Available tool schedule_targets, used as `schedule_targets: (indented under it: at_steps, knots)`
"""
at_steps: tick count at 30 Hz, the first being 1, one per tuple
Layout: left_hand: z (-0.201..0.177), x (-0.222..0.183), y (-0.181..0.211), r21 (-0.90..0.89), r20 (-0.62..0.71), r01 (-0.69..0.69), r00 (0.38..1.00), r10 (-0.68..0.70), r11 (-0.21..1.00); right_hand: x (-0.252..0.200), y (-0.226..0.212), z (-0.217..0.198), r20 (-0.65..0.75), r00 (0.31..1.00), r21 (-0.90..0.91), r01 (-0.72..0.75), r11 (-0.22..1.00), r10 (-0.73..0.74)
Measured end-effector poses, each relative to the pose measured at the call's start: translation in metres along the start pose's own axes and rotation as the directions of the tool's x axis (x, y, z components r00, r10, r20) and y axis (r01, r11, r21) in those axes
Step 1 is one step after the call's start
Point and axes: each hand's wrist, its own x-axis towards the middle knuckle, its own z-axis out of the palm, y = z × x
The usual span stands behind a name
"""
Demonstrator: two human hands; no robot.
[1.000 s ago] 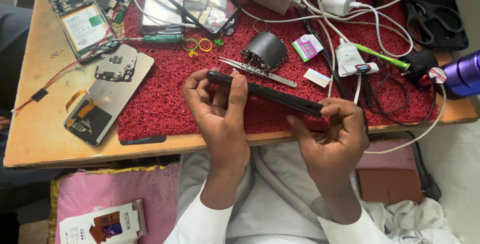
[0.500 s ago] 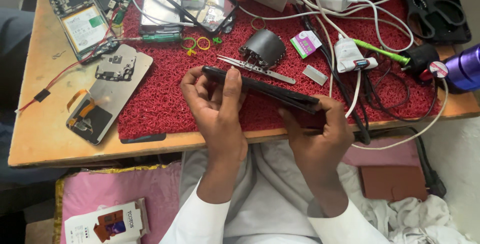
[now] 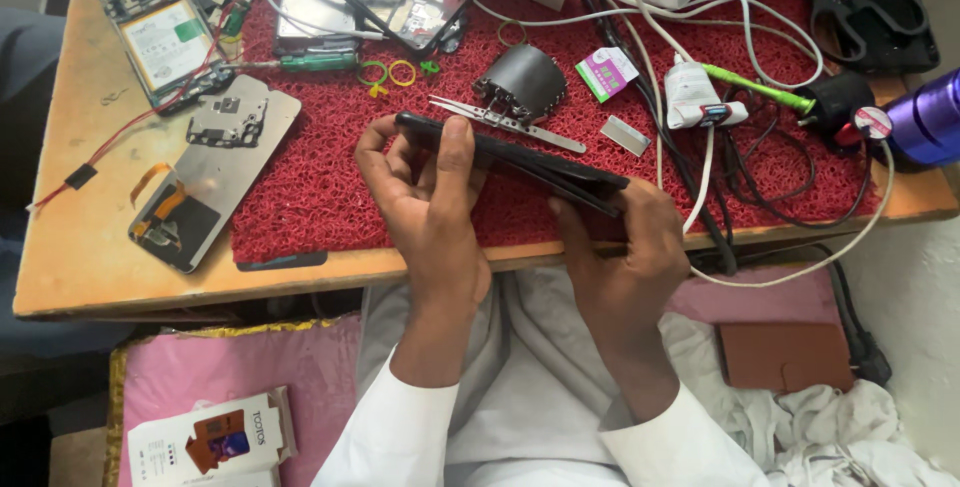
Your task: The person disassembles a smartphone, removes the motherboard, and then reassembles the device by placing the motherboard back and closing the casing. The person then cleans the exterior of the phone with a white cloth.
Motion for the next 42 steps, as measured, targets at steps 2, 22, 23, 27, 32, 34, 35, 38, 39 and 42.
schedule_targets:
  at_steps: [2,22,23,27,32,34,35,38,39,42]
  knots:
    - [0.0002,0.0016,-0.0015,-0.026,0.007,-0.011,1.0,0.011,1.0,0.0003,0.0018,0.001,-0.018,0.998,0.0,0.059,0.998,-0.059]
    - [-0.0055,0.0052,0.001,-0.047,0.007,0.035,0.999,-0.035,0.998,0.0035,0.0016,0.0003,0.003,0.995,0.032,0.097,0.995,-0.097]
    - [-0.0057,0.0035,0.0013,-0.062,0.01,0.039,0.999,-0.038,0.997,0.0037,0.0013,0.0003,-0.002,0.996,0.034,0.084,0.996,-0.084]
    - [-0.0037,0.0006,0.0023,-0.077,-0.025,0.052,0.998,-0.054,0.996,0.003,-0.0027,-0.0003,-0.054,0.994,0.034,0.102,0.994,-0.1]
    - [-0.0024,0.0023,0.0007,-0.021,-0.041,0.04,0.998,-0.041,0.999,0.0025,-0.0017,0.0045,-0.045,0.998,-0.019,0.05,0.999,-0.051]
    - [0.0026,0.0076,0.0004,-0.005,-0.044,0.031,0.999,-0.032,0.999,0.0074,-0.0002,0.0065,-0.051,0.996,-0.04,0.069,0.997,-0.071]
    - [0.002,0.0057,0.001,0.007,-0.049,0.035,0.998,-0.034,0.999,0.0061,-0.0003,0.005,-0.037,0.996,-0.046,0.078,0.996,-0.08]
    - [0.0019,0.0035,-0.0004,0.008,-0.057,0.038,0.998,-0.037,0.999,0.0047,0.0008,0.003,-0.023,0.994,-0.068,0.103,0.992,-0.105]
    - [0.0009,0.0034,0.0007,0.01,-0.06,0.036,0.998,-0.035,0.999,0.0039,-0.0007,0.0033,-0.023,0.994,-0.071,0.107,0.992,-0.108]
    - [0.0009,0.0038,0.0005,0.008,-0.056,0.032,0.998,-0.032,0.999,0.0044,-0.0004,0.002,0.006,0.996,-0.067,0.094,0.993,-0.094]
